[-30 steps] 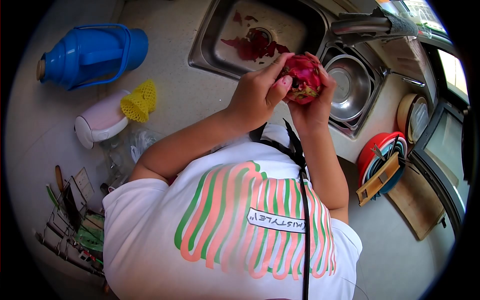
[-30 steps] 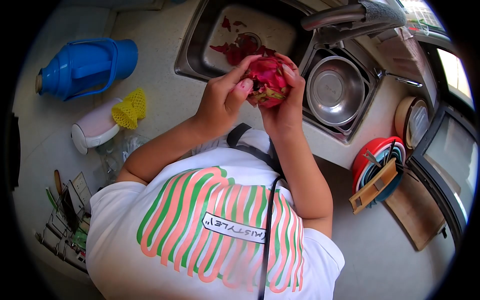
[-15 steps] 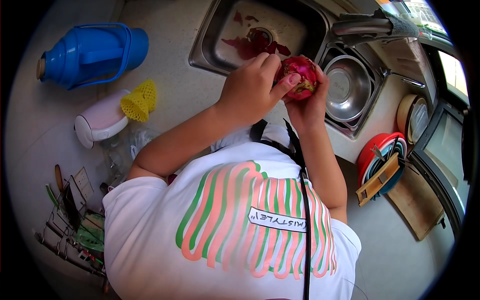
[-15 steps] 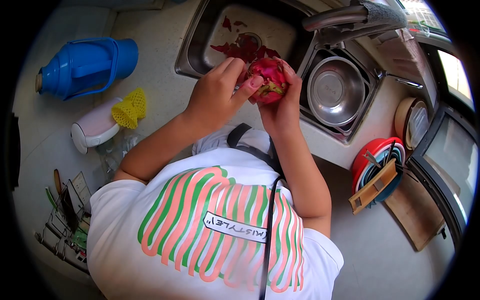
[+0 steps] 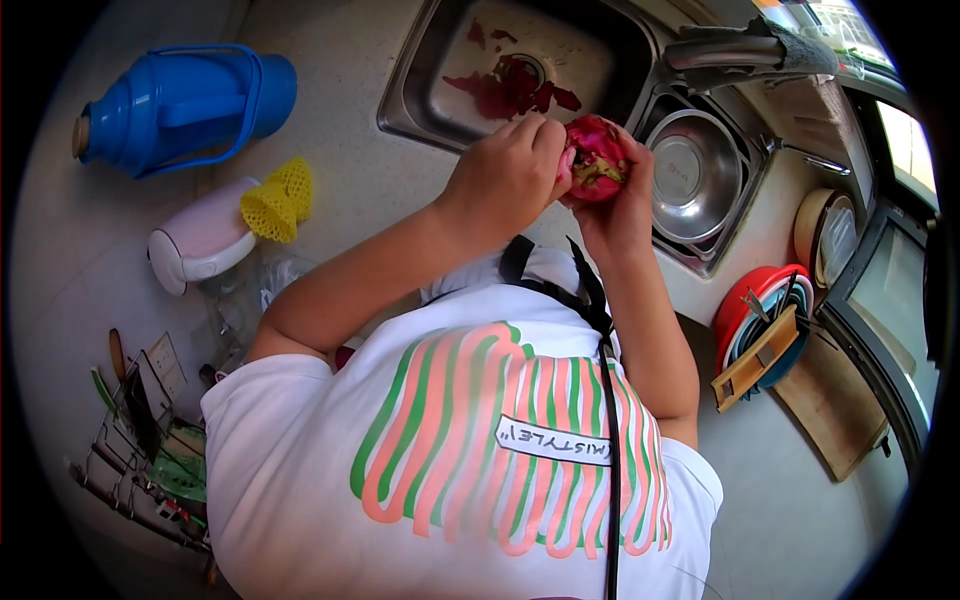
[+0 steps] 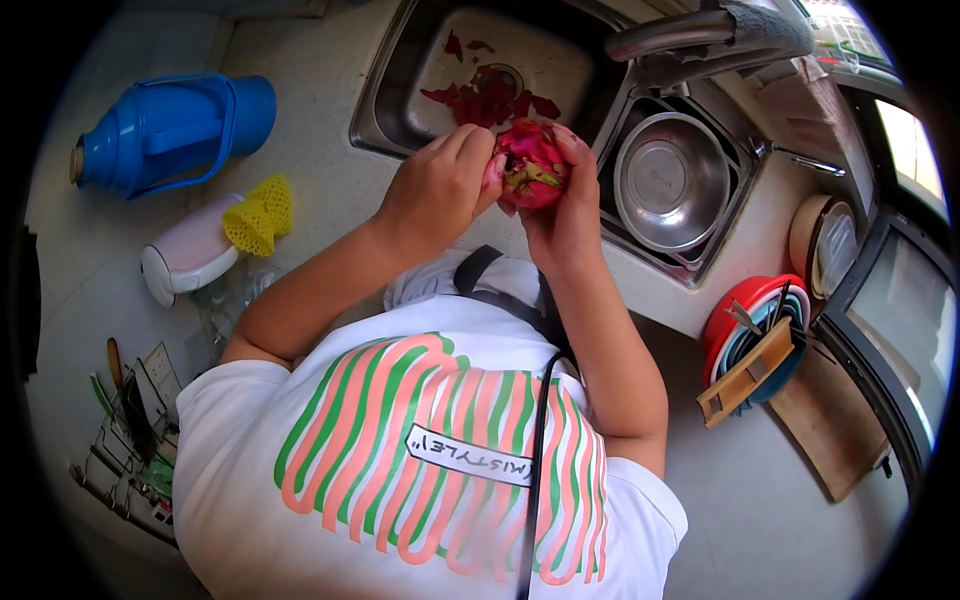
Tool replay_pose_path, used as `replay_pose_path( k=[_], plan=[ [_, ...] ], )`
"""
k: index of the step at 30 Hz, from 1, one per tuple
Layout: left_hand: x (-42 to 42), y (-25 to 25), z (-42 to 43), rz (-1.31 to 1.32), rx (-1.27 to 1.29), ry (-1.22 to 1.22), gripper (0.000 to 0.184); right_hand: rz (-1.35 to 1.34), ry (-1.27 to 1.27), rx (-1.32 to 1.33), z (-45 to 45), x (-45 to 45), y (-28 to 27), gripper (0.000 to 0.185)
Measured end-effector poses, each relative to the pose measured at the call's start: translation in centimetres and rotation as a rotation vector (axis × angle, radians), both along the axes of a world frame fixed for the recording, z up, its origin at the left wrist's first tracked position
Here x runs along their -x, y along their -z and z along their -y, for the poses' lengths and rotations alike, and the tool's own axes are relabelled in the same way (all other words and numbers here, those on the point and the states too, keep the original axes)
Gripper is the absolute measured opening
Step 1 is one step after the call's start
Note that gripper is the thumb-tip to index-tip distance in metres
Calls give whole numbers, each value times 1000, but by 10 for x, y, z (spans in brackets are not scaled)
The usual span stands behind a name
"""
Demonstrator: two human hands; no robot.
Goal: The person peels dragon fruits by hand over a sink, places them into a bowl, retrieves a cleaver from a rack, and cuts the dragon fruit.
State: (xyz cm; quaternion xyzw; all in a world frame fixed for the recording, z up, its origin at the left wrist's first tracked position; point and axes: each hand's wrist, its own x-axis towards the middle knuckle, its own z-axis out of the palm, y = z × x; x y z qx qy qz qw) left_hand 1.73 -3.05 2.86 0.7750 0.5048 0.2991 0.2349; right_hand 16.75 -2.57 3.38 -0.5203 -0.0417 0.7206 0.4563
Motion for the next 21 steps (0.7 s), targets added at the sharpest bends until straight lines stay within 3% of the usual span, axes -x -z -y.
replay_pose_path(
  k=[9, 12, 15, 17, 21],
  plan=[
    [12, 6, -12, 127, -33, 118, 15, -127, -65, 51, -2, -1, -3, 35],
    [15, 2, -17, 131, -23, 134, 19, -206, -129, 19, -1, -11, 7, 45],
    [15, 2, -18, 215, 2, 127, 18, -505, -175, -81, 0, -19, 23, 44],
    [15, 1, -17, 317, 37, 111, 20, -368, -145, -41, -1, -14, 16, 43],
    [24, -8, -16, 251, 267, 100, 25, -44, -137, -56, -4, -6, 4, 41]
  ],
)
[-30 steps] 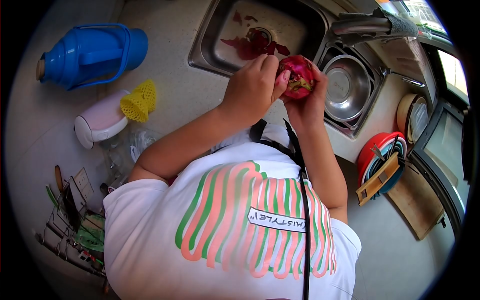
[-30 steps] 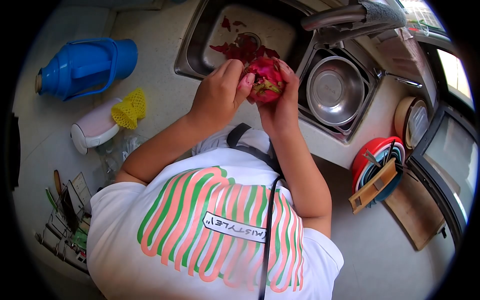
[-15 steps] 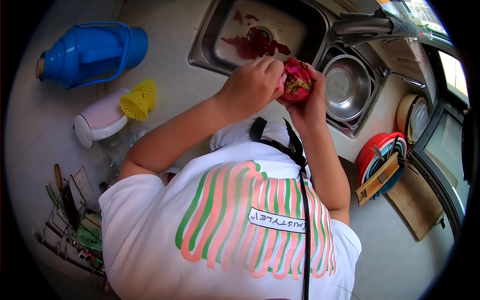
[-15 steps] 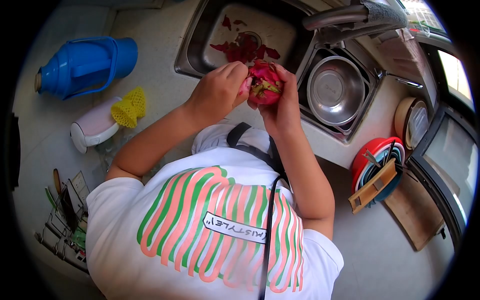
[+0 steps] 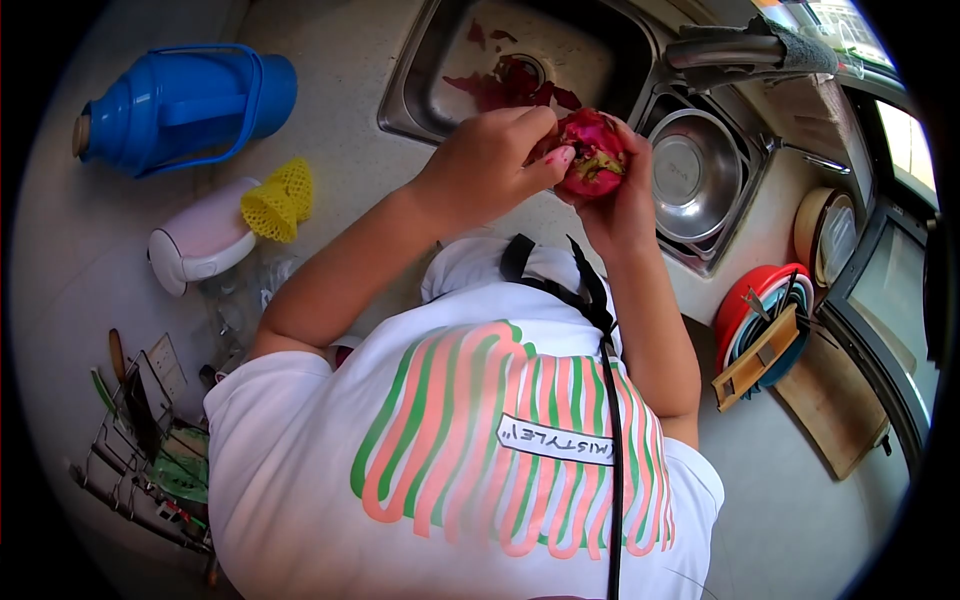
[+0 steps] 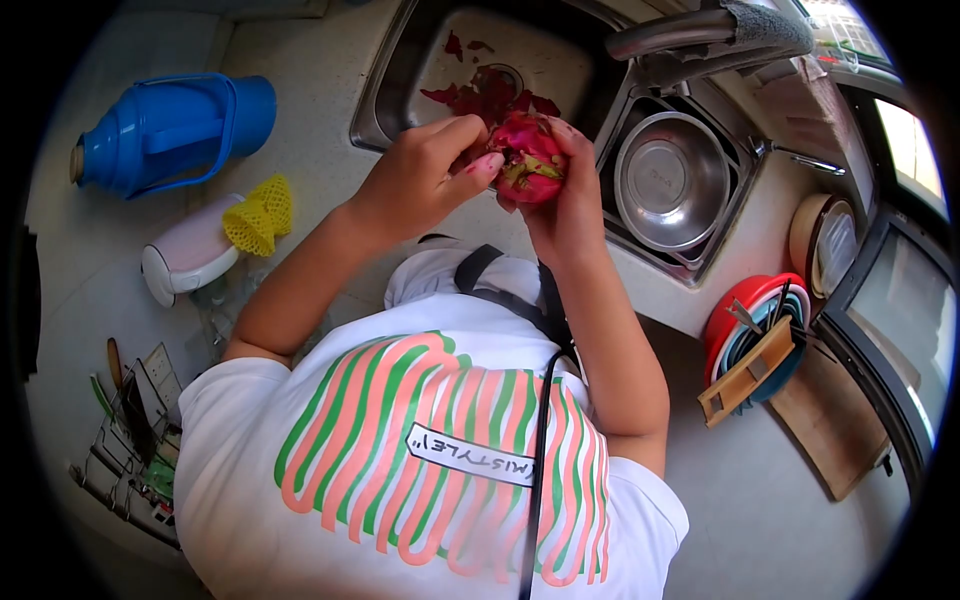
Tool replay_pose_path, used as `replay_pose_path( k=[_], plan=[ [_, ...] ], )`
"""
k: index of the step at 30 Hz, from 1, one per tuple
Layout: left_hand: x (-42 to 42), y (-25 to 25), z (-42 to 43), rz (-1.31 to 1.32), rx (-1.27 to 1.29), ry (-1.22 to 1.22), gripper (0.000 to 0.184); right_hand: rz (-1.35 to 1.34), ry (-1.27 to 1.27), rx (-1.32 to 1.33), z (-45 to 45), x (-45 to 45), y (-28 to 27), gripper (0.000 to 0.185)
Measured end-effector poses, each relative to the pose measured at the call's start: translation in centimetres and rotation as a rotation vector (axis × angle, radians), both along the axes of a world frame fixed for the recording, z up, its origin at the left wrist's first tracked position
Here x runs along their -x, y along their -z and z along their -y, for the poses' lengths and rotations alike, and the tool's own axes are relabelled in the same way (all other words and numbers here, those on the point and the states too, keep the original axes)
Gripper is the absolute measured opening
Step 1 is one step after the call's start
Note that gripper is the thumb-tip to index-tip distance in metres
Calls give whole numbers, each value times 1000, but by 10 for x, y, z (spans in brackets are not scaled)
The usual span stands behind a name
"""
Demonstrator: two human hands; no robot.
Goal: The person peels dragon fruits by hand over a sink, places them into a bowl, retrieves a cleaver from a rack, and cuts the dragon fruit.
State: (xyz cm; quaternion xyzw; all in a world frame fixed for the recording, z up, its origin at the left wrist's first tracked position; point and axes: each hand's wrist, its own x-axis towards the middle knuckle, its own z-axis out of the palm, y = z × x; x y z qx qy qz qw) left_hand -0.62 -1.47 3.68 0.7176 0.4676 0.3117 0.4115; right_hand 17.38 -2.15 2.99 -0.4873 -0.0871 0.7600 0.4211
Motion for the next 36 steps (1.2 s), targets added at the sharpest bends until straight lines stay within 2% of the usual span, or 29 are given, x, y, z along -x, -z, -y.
replay_pose_path(
  k=[6, 11, 16, 25, 28, 31, 36],
  plan=[
    [5, -11, 1, -103, 85, 42, 25, 157, 3, -119, -3, -1, 0, 35],
    [-1, -1, 8, 122, -46, -26, 23, 9, 2, 17, -1, 3, -17, 36],
    [-2, 3, 10, 192, -141, -53, 21, -91, -33, 159, 4, 5, -21, 39],
    [-5, -2, 16, 323, -142, -126, 18, -178, 3, 185, 2, 14, -32, 40],
    [-6, 1, 17, 360, -151, -141, 17, -323, -104, 107, 2, 3, -18, 40],
    [-9, 2, 18, 393, -153, -172, 17, -256, 35, 167, 4, 16, -25, 43],
    [-13, 6, 16, 455, -150, -215, 15, -330, 18, 120, 4, 15, -20, 43]
  ],
)
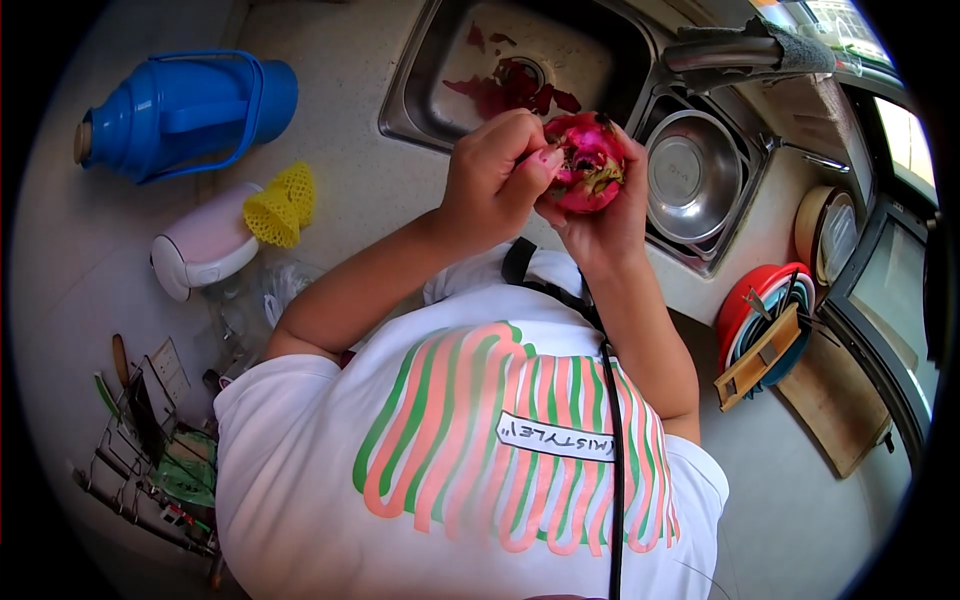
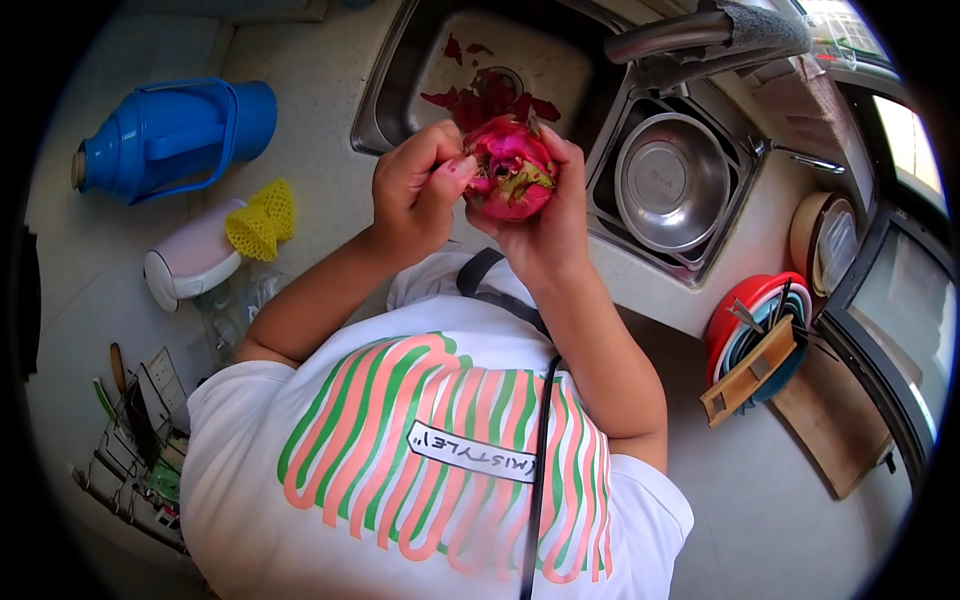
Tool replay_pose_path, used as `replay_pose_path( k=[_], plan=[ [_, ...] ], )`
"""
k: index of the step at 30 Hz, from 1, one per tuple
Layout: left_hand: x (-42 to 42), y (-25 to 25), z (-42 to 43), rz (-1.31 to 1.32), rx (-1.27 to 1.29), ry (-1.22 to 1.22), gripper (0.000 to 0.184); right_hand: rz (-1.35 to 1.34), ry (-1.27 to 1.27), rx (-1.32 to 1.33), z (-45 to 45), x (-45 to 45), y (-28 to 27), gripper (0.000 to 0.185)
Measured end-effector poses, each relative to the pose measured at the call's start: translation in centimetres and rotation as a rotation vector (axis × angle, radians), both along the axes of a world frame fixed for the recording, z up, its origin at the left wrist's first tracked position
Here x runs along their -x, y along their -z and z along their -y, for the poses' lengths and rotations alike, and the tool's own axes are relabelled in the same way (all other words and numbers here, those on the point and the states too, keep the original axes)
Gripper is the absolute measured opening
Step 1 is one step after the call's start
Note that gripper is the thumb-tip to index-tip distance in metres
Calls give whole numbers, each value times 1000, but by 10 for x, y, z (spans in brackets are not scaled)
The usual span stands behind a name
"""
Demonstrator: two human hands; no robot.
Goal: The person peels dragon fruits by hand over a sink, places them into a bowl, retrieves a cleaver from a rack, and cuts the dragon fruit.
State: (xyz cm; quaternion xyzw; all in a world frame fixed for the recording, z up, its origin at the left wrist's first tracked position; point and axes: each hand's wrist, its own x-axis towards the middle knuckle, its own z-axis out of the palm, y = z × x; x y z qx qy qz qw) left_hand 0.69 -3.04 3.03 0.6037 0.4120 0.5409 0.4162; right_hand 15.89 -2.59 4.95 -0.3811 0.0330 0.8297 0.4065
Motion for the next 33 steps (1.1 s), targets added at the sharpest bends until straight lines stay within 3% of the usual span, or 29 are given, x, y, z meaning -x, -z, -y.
replay_pose_path(
  k=[26, 29, 33],
  plan=[
    [6, -15, 0, 593, 428, 97, 19, -206, 95, -6, 3, 11, -3, 51],
    [7, -10, -1, 631, 435, 101, 20, -216, 100, 10, 4, 11, 0, 53],
    [13, -3, -8, 440, 440, 173, 21, -234, 87, 16, 6, 5, 18, 54]
  ],
)
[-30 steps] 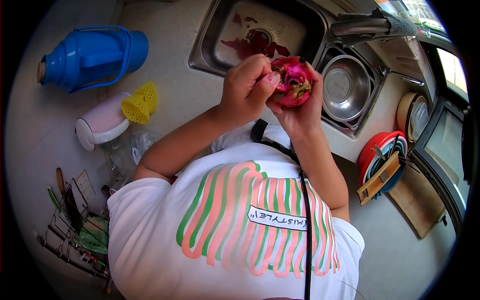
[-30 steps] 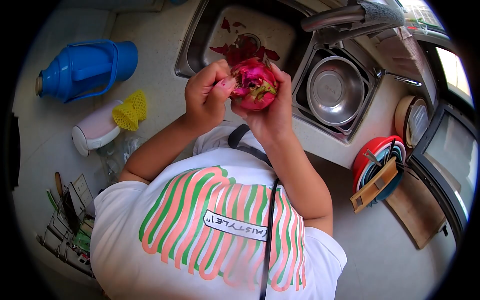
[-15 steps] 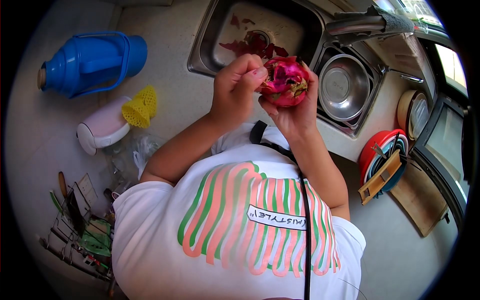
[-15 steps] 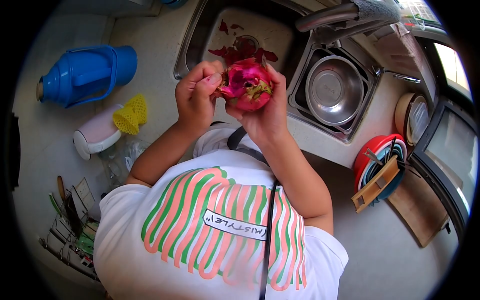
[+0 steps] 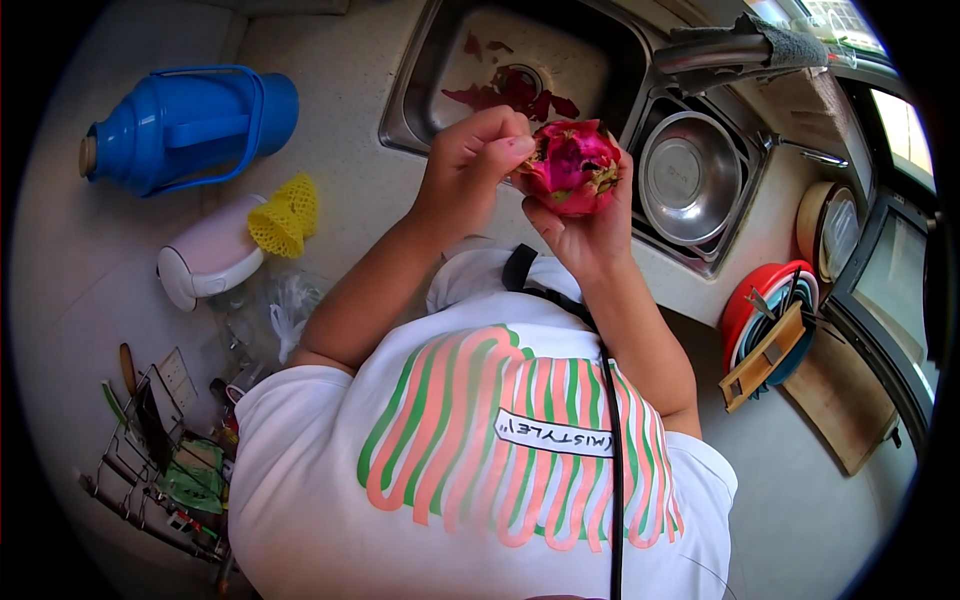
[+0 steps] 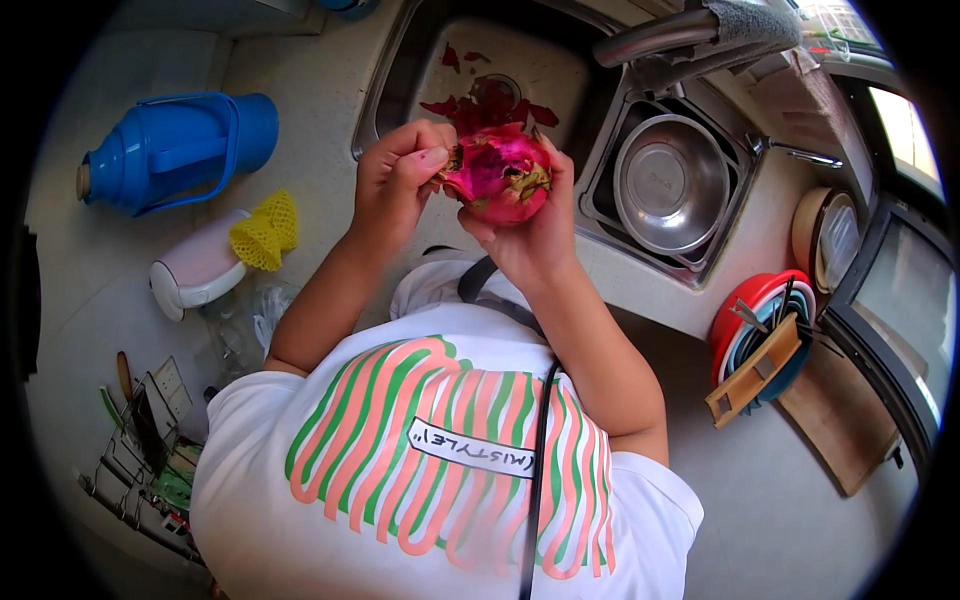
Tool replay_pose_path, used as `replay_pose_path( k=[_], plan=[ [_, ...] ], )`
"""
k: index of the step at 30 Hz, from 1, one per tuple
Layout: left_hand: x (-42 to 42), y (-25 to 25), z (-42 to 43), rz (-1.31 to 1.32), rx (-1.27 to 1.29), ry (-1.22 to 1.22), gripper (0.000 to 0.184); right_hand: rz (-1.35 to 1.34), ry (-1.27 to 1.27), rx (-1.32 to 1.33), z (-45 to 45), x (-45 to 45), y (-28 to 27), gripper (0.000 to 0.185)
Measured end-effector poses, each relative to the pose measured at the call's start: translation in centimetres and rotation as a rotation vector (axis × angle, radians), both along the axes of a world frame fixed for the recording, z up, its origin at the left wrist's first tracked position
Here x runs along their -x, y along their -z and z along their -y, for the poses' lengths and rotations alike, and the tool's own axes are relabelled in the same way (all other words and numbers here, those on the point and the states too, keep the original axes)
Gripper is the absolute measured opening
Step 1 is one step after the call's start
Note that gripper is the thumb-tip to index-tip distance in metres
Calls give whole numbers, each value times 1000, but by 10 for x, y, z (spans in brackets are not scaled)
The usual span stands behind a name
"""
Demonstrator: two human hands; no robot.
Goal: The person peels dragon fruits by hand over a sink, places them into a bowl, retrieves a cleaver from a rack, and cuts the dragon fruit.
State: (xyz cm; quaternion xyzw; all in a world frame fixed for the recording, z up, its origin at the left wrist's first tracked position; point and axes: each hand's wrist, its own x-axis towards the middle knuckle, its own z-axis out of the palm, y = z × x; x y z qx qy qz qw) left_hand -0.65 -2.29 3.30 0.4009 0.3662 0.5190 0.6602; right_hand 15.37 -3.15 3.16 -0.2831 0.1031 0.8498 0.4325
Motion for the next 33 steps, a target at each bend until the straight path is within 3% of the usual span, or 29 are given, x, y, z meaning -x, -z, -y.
replay_pose_path(
  k=[8, 11, 13, 16, 19, 22, 25, 29, 33],
  plan=[
    [14, -16, -9, -678, -65, 180, 27, 243, -96, -50, -9, -6, 1, 55],
    [17, -11, -10, -732, -175, 134, 27, 416, -194, -75, -14, -10, 2, 58],
    [16, -4, -10, -738, -223, 123, 25, 514, -290, -98, -19, -13, 3, 60],
    [12, 5, -10, -738, -262, 93, 22, 451, -212, -110, -18, -12, 1, 60],
    [12, 5, -12, -708, -232, 99, 19, 558, -125, -269, -11, -8, 0, 58],
    [12, 5, -11, -664, -194, 138, 18, 522, -156, -283, -9, -16, 14, 54],
    [9, 4, -9, -599, -148, 167, 17, 264, -190, -330, -8, -26, 27, 49],
    [-4, 12, -7, -436, -79, 70, 27, 232, -114, -218, -8, -14, 14, 49],
    [-6, 11, -6, -296, 25, 76, 25, 217, -55, -155, -7, -12, 10, 50]
  ],
)
